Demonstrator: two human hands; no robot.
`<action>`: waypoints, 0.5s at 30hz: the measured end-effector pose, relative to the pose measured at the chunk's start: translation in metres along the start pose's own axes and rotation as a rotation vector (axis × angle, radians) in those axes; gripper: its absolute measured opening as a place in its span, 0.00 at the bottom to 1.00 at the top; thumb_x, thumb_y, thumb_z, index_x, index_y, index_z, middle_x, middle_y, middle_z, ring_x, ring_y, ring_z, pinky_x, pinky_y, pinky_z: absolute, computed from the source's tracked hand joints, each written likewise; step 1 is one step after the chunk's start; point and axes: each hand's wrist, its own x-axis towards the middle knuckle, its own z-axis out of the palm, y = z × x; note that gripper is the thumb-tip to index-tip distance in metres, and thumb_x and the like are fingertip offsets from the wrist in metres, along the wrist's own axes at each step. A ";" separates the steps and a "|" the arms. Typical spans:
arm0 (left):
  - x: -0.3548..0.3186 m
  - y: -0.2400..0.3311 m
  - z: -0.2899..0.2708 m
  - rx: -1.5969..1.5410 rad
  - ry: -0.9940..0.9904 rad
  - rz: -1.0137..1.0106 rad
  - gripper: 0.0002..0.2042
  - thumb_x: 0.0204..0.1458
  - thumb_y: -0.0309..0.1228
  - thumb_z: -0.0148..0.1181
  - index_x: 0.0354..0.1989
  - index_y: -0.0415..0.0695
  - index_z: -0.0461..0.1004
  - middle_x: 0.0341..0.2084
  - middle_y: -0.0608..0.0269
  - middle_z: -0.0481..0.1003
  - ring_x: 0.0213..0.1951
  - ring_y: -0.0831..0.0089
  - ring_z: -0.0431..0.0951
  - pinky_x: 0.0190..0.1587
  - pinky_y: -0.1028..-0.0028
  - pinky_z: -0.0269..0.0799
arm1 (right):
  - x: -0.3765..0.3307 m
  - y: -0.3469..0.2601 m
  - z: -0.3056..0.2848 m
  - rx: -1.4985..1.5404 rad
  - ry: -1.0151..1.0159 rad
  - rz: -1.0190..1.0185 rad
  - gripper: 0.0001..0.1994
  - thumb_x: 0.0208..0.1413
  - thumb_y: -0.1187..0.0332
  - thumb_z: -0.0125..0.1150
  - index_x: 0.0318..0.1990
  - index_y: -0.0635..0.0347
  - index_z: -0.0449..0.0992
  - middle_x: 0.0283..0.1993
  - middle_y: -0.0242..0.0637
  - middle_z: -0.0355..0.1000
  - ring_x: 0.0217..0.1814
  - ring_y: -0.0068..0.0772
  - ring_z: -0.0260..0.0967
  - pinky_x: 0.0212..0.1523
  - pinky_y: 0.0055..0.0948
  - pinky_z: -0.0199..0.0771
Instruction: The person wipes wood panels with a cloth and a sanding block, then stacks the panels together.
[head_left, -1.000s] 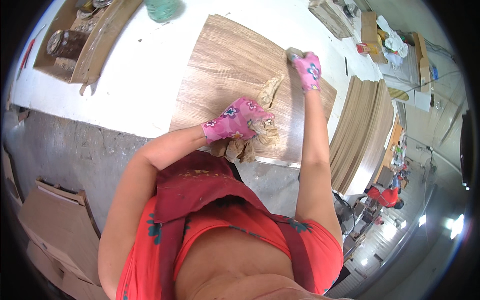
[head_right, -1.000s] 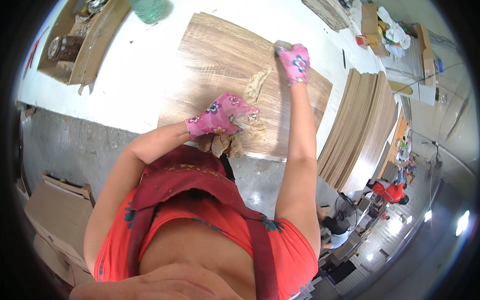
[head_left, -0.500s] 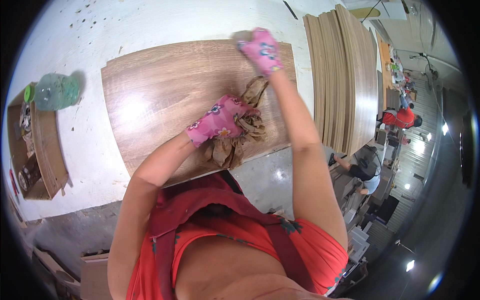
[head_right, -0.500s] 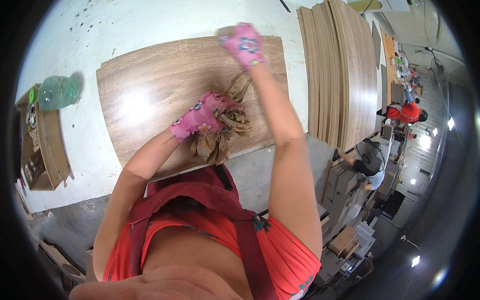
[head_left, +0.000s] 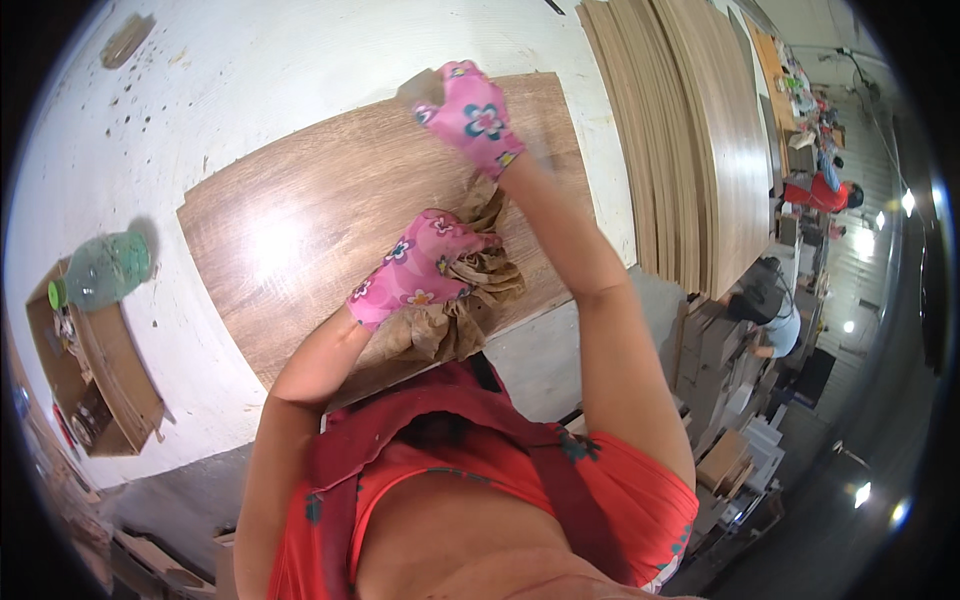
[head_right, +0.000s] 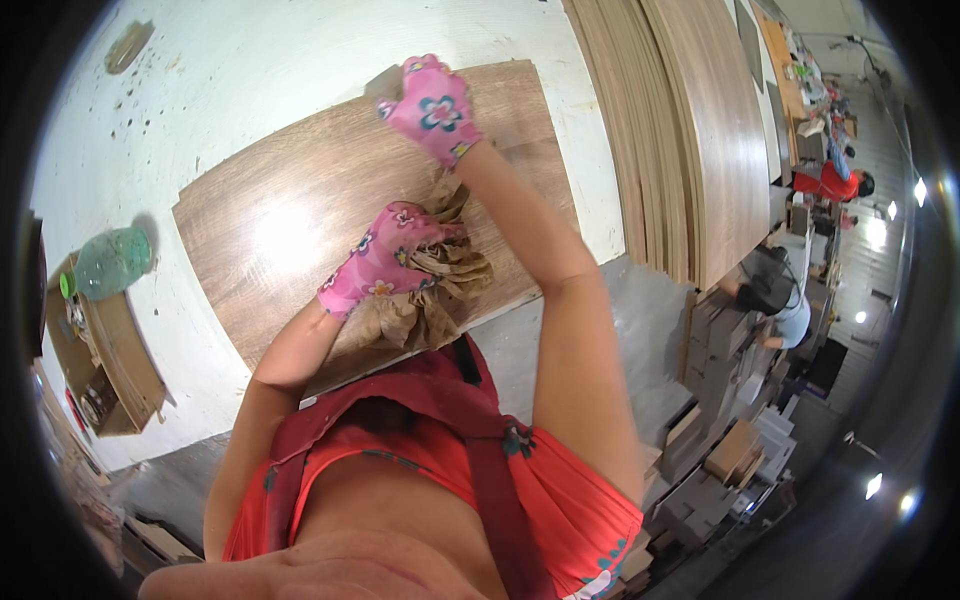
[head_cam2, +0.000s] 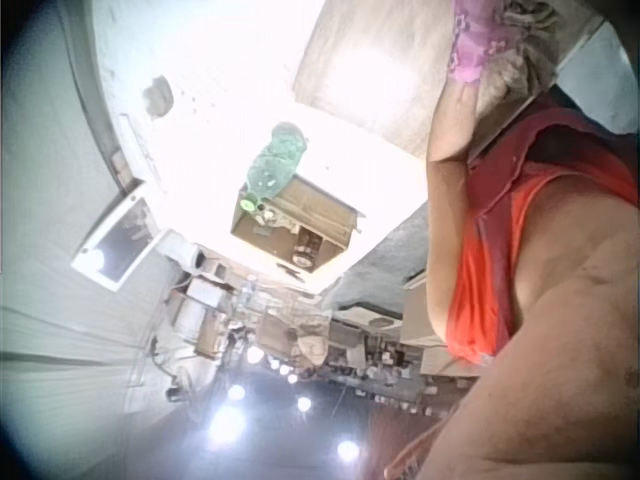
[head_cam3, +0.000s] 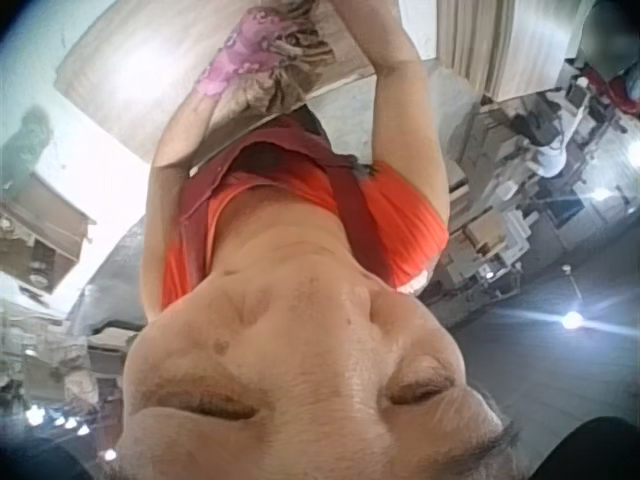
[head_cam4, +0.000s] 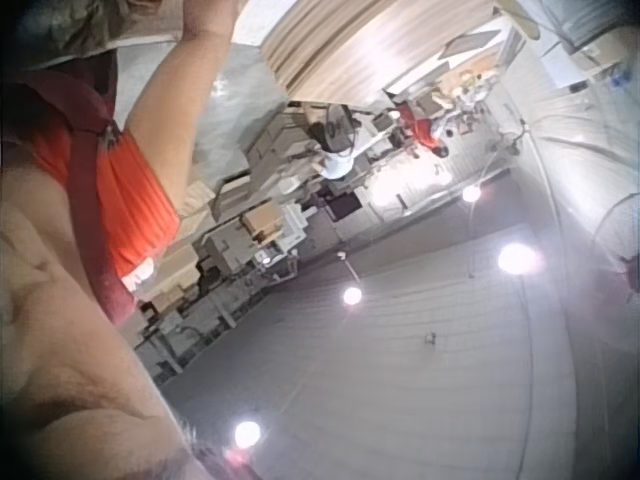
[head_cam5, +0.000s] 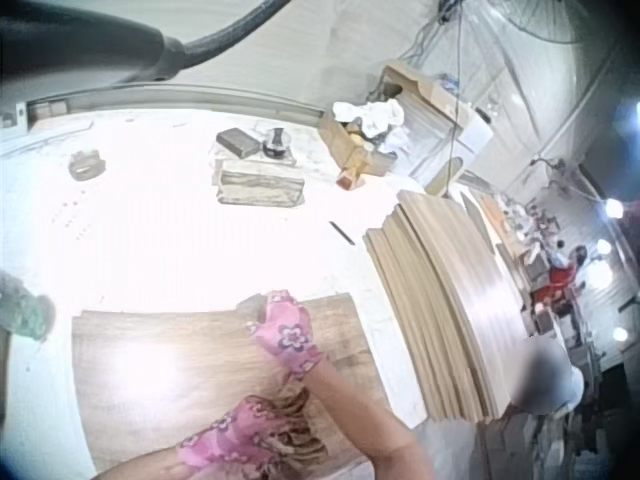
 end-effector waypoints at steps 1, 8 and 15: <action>0.000 0.001 -0.002 0.005 -0.002 -0.005 0.32 0.24 0.33 0.66 0.49 0.48 0.75 0.29 0.59 0.75 0.33 0.58 0.73 0.38 0.67 0.66 | 0.005 0.018 -0.008 0.025 -0.076 0.043 0.24 0.50 0.50 0.55 0.41 0.65 0.73 0.38 0.51 0.73 0.44 0.42 0.72 0.51 0.37 0.71; 0.002 -0.006 0.006 -0.108 -0.091 -0.018 0.29 0.29 0.30 0.67 0.49 0.45 0.74 0.45 0.62 0.77 0.32 0.64 0.76 0.40 0.71 0.68 | 0.010 0.195 -0.037 -0.189 0.071 0.467 0.24 0.47 0.53 0.55 0.38 0.69 0.75 0.38 0.52 0.73 0.42 0.49 0.72 0.44 0.37 0.73; 0.006 0.004 0.002 0.009 -0.141 -0.152 0.30 0.28 0.28 0.65 0.49 0.47 0.74 0.39 0.63 0.76 0.36 0.63 0.74 0.45 0.69 0.65 | 0.020 0.190 -0.002 0.406 0.171 0.535 0.23 0.41 0.56 0.60 0.36 0.71 0.73 0.37 0.56 0.72 0.41 0.51 0.71 0.43 0.37 0.69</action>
